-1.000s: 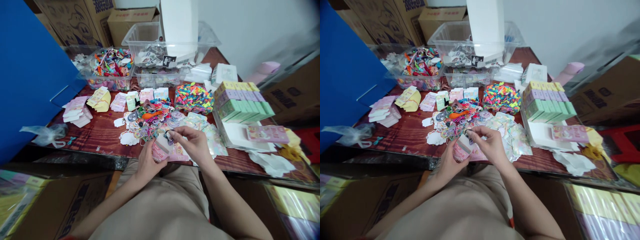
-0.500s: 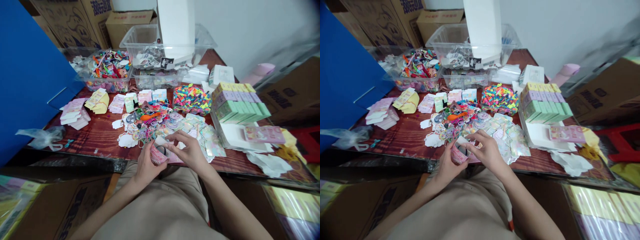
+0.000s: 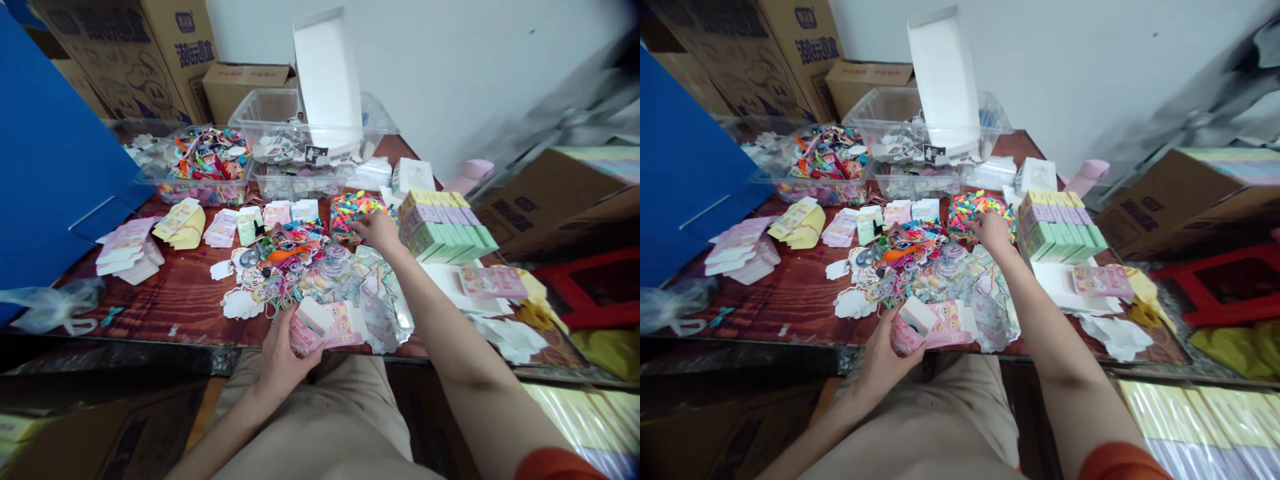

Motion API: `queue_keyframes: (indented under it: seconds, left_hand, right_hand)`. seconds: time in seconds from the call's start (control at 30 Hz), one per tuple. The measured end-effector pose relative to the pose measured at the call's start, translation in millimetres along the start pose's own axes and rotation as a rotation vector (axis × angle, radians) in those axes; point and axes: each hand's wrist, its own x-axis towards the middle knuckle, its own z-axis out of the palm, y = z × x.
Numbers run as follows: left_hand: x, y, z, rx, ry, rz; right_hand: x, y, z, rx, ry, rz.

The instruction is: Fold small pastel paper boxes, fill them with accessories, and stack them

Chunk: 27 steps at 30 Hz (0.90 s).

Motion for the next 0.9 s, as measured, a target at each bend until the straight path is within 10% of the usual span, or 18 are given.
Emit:
queue_keyframes:
  seconds: [0.53,0.77,0.9]
  left_hand:
    - [3.6,-2.8,1.1,0.041,0.009,0.042]
    - [15.5,1.1,7.8,0.038,0.041,0.012]
    - [19.0,6.4,14.0,0.03,0.055,-0.012]
  right_hand:
    - [12.0,15.4,-9.6,0.477,0.043,0.075]
    - [-60.2,-23.8,-29.8,1.074,-0.264,-0.018]
    - [-125.6,-51.4,-23.1,1.003,-0.358,-0.16]
